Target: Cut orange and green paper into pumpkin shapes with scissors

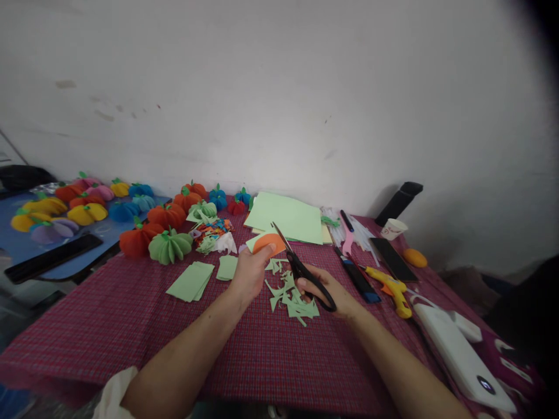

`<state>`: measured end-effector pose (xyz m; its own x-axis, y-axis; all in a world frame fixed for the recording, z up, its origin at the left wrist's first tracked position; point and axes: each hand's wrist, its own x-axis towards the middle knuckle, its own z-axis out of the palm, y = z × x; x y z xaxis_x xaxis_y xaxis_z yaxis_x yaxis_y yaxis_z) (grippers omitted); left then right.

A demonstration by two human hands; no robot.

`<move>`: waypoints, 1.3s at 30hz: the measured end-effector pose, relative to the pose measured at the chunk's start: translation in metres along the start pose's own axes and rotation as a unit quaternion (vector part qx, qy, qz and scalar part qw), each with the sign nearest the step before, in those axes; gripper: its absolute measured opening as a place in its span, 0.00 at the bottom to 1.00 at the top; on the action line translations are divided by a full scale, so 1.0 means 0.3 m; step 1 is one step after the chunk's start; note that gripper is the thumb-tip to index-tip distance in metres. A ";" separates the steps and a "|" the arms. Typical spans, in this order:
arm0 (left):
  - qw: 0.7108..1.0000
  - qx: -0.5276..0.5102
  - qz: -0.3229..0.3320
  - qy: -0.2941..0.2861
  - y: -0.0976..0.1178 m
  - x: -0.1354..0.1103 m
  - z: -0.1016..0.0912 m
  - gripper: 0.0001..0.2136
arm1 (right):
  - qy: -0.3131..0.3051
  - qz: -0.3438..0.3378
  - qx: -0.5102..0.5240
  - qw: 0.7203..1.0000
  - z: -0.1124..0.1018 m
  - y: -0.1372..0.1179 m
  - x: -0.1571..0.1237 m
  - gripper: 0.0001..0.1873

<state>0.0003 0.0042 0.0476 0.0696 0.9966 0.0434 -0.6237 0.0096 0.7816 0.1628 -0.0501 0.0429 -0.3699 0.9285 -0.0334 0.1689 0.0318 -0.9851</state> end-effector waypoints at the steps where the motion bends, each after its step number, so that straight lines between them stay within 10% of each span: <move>1: 1.000 -0.002 0.002 -0.001 0.000 0.000 -0.001 0.06 | 0.000 -0.001 -0.001 1.000 -0.001 0.000 0.000 0.19; 39: 0.998 0.034 -0.023 -0.042 0.027 0.012 -0.017 0.09 | -0.034 -0.001 0.005 0.999 -0.046 -0.029 -0.015 0.22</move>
<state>-0.0084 0.0083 0.0509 0.1649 0.9847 0.0564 -0.5642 0.0473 0.8243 0.1758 -0.0495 0.0541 -0.4317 0.9010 -0.0419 0.1584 0.0300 -0.9869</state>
